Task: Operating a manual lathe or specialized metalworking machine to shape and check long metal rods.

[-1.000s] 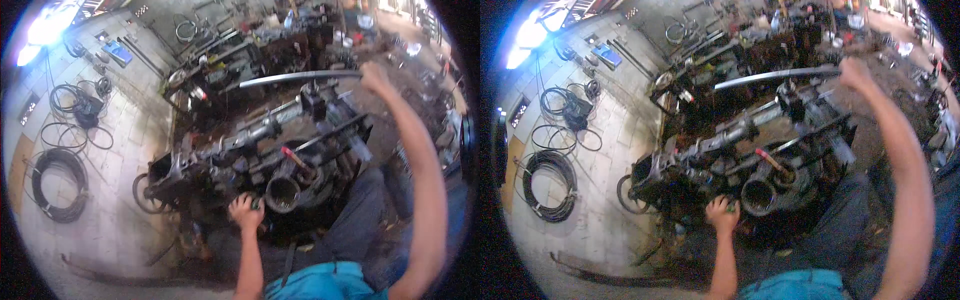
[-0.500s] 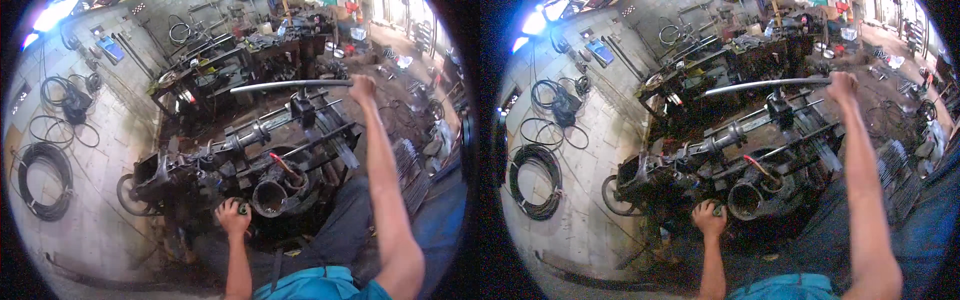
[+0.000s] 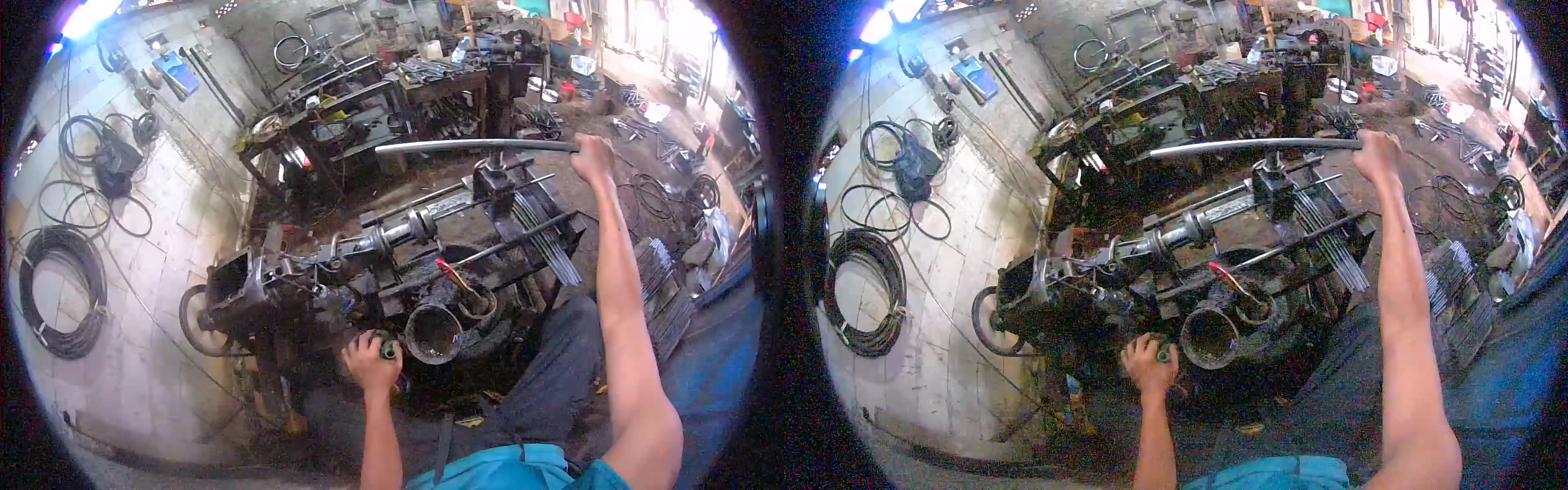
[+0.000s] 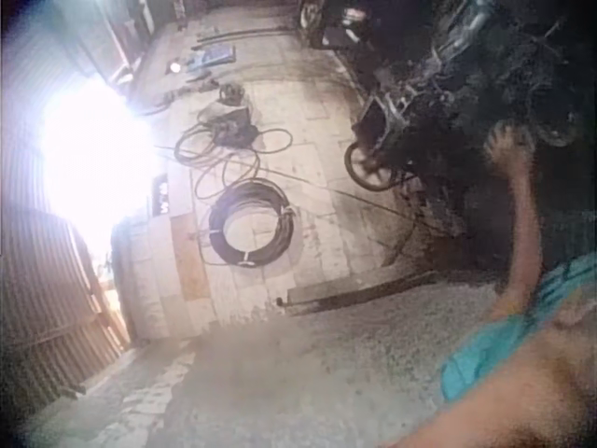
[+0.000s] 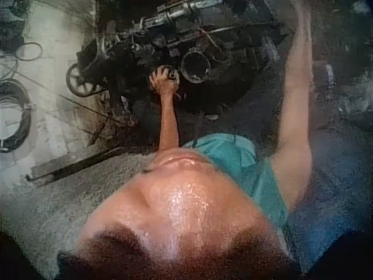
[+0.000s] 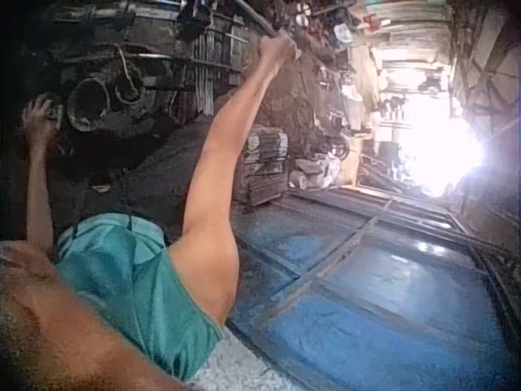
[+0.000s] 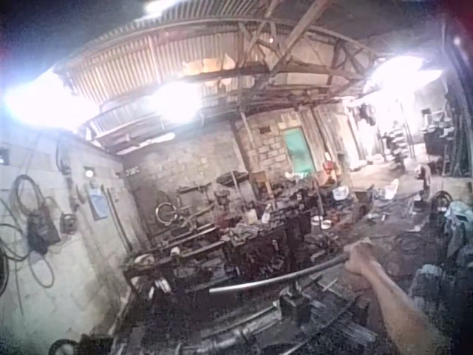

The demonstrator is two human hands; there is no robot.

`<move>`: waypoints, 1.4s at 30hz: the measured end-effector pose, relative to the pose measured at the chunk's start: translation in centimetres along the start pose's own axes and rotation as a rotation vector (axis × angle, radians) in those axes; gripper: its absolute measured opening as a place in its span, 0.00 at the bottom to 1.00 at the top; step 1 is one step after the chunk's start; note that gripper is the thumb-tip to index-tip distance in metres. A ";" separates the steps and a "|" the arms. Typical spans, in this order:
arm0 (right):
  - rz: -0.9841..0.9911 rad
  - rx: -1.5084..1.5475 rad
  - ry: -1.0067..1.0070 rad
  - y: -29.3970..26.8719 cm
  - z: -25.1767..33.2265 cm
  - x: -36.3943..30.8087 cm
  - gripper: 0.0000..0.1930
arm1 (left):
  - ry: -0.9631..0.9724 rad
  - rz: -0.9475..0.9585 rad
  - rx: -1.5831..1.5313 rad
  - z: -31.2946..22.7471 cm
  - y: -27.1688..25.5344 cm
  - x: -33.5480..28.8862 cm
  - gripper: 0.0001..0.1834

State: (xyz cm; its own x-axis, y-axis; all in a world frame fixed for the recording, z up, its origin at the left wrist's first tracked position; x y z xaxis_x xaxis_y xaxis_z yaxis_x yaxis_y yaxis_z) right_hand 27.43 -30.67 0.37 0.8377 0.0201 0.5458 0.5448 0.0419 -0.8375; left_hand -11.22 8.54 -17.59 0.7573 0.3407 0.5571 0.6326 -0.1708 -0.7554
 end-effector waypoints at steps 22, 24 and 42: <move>-0.116 0.005 -0.046 -0.7 -0.3 -0.7 0.11 | -0.066 0.038 -0.045 -0.3 -0.1 0.1 0.14; -0.033 0.011 -0.015 -0.6 -0.3 -0.7 0.12 | -0.066 0.041 -0.032 -0.3 -0.1 0.0 0.14; 0.018 -0.002 -0.021 -1.2 -0.2 -1.0 0.16 | -0.061 0.037 -0.032 0.0 0.2 -0.1 0.15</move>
State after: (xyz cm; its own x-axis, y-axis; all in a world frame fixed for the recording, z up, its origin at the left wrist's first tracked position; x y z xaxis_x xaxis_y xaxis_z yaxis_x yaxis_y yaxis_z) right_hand 25.90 -30.90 0.83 0.8464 0.0421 0.5309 0.5296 0.0389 -0.8473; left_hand -11.19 8.45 -17.75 0.7695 0.3893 0.5062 0.6100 -0.2134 -0.7631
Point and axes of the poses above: each hand's wrist, its own x-axis towards the middle knuckle, its own y-axis out of the palm, z = x × y, the point moved 2 cm from there along x, towards the middle knuckle, and after that the axes turned 11 degrees about -x, right-handed, at the moved point
